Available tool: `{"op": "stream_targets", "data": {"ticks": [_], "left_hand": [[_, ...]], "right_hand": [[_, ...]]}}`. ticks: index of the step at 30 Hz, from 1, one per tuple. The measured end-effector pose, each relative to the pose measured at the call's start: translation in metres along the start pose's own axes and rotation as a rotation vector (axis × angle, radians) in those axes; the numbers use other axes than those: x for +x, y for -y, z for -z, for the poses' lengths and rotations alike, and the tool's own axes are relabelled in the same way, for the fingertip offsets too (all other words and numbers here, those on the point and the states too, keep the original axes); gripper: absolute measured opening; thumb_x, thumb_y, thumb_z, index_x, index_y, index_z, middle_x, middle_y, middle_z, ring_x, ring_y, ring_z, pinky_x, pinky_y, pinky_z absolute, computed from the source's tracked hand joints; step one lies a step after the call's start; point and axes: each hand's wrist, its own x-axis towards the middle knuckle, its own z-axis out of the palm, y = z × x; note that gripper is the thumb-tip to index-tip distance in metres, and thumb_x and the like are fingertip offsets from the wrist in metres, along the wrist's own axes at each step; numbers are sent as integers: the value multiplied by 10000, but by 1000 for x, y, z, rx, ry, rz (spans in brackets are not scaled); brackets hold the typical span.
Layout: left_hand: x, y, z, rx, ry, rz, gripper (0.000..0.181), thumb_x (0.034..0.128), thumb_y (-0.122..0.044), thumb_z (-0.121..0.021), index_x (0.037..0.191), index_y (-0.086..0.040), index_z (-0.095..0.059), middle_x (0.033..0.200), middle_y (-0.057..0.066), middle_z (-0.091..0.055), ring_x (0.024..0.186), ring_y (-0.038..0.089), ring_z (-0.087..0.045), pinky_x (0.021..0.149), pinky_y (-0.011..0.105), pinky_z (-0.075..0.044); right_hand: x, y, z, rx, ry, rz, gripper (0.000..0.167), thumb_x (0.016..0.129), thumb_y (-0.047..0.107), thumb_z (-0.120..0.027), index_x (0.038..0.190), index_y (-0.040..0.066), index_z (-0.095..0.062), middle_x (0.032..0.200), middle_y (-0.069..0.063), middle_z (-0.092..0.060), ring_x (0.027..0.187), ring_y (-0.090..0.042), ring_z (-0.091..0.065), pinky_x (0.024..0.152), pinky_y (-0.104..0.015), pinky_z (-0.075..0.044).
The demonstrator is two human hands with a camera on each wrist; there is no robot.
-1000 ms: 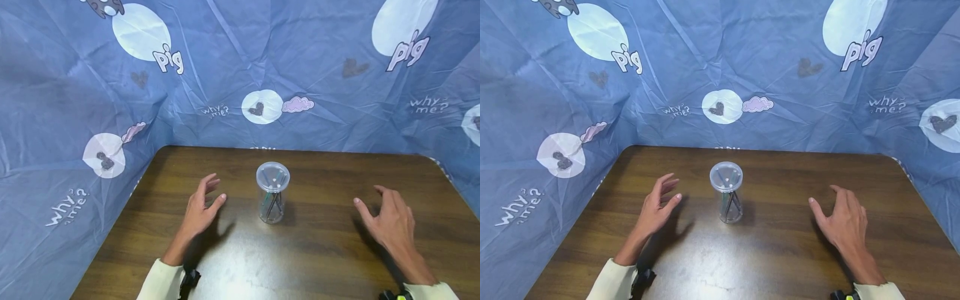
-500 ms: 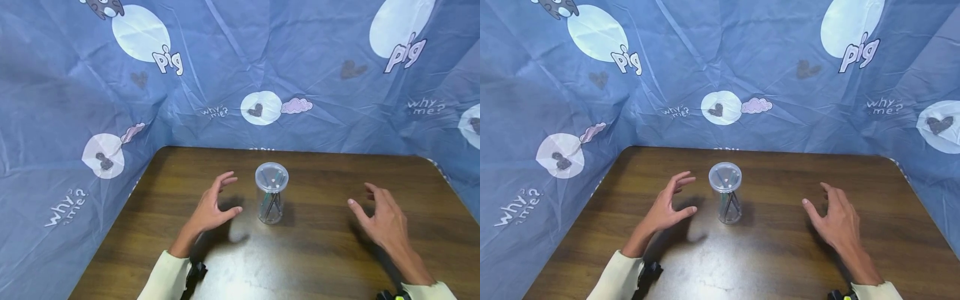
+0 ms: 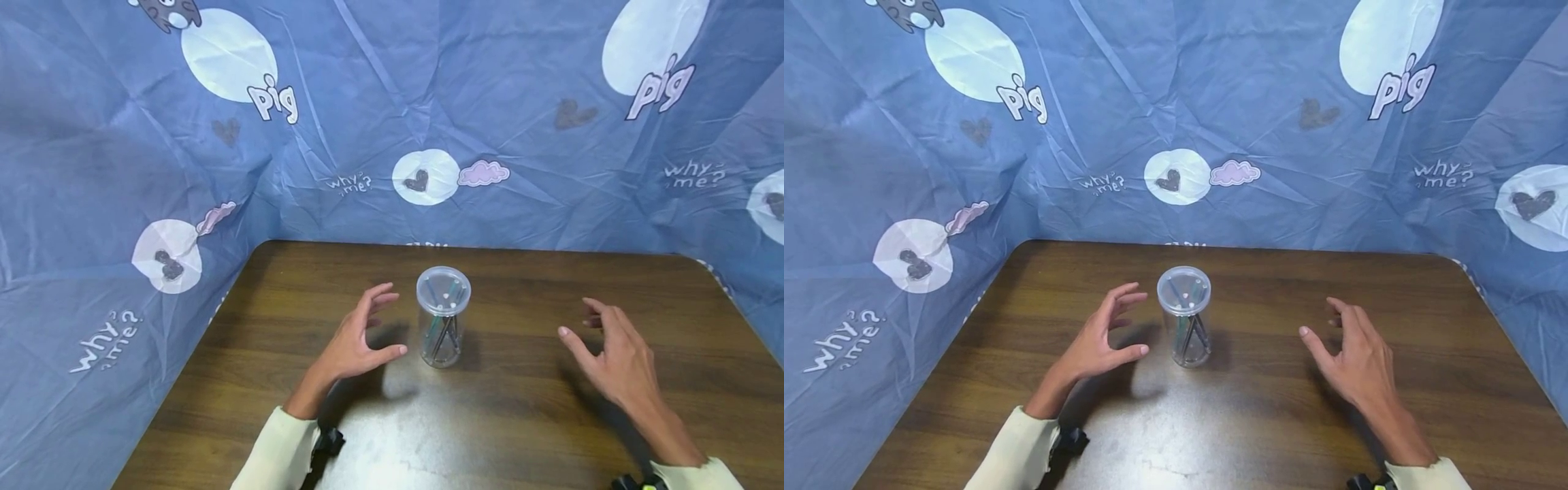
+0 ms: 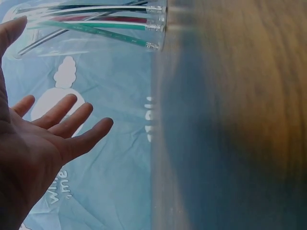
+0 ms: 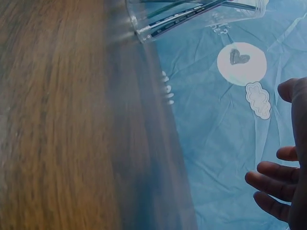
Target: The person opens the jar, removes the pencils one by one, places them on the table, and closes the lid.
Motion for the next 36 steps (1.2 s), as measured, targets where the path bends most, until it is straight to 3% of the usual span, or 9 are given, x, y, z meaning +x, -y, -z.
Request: {"op": "stream_targets", "data": {"ticks": [11,24,30,36], "left_hand": [[-1,-2,-5,-10,45,23,926,780,-250,-846,1519,-273,-288,1477,54,-477,1335,257,-475,1017,579,-437],[1,-5,-19,-93,25,26,980,763,-184,-850,1536,-283,-256,1482,93,-454,1328,371,-470,983,598,-456],[3,-6,-23,-133,15,58,981,761,-119,-853,1536,-226,-262,1517,123,-411,1388,356,-399,1028,626,-399],[4,-6,-28,-182,37,93,975,753,-17,-825,1537,-106,-252,1518,242,-373,1384,429,-369,1063,643,-344]], "right_hand": [[4,17,-3,35,40,112,642,855,293,-776,1386,53,-508,1182,-120,-613,948,-281,-625,759,-402,-475],[4,36,-17,67,85,177,673,834,299,-795,1403,98,-498,1199,-52,-610,921,-222,-655,697,-460,-530],[6,43,-24,88,104,199,680,836,308,-797,1413,121,-490,1216,-30,-604,937,-185,-649,701,-428,-540],[8,51,-31,100,105,230,687,825,308,-805,1403,101,-496,1202,-29,-608,932,-174,-653,701,-415,-547]]}}
